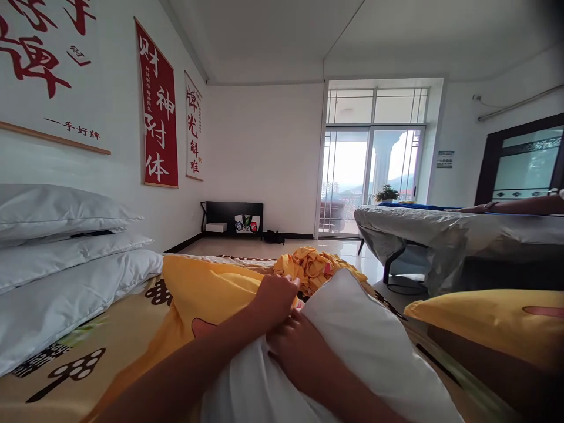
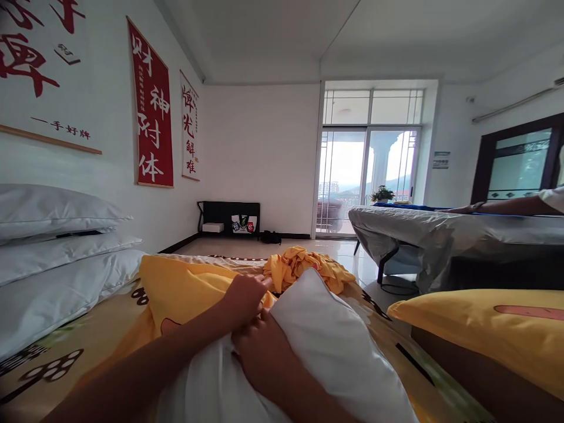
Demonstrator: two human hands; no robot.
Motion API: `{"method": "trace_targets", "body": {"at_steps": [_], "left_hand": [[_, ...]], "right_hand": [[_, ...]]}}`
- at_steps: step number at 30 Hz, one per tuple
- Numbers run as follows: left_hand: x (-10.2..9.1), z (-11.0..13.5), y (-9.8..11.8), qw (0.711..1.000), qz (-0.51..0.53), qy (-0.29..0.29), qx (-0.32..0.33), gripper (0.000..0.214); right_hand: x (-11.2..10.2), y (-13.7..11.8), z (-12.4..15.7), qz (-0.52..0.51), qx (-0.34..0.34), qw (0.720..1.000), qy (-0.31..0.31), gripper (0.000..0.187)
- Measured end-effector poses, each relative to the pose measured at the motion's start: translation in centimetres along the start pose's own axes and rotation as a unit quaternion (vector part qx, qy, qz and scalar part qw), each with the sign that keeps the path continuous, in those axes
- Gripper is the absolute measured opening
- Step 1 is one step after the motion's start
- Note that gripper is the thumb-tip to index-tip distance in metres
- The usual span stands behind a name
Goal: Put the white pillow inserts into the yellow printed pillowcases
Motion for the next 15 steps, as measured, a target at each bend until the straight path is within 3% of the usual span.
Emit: {"method": "trace_targets", "body": {"at_steps": [3, 6, 9, 12, 15], "left_hand": [[0.3, 0.3, 1.4, 1.0, 0.003, -0.007, -0.007, 0.023], [0.8, 1.8, 1.4, 1.0, 0.002, -0.022, -0.017, 0.028], [1.0, 3.4, 0.5, 0.999, -0.005, -0.034, -0.03, 0.031], [0.4, 4.5, 0.1, 0.999, 0.006, -0.031, -0.037, 0.032], [-0.1, 4.9, 1.0, 0.999, 0.034, -0.004, -0.02, 0.03]], "right_hand": [[0.9, 2.6, 0.5, 0.02, 0.098, 0.995, 0.0, 0.019], [1.4, 5.0, 1.2, 0.051, 0.198, 0.979, 0.007, 0.024], [0.5, 6.2, 1.5, 0.01, 0.184, 0.983, 0.006, 0.026], [-1.9, 8.2, 1.2, -0.138, 0.149, 0.978, 0.038, 0.029], [-4.2, 10.9, 0.4, -0.203, 0.187, 0.953, 0.123, 0.061]]}}
Point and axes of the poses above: each hand's wrist, its own z-axis away from the middle knuckle, its own x-axis out of the palm, y = z × x, the point moved 4 cm from there along -z, towards the middle knuckle, and after that the axes turned 3 degrees about x, right-handed, at the moved point
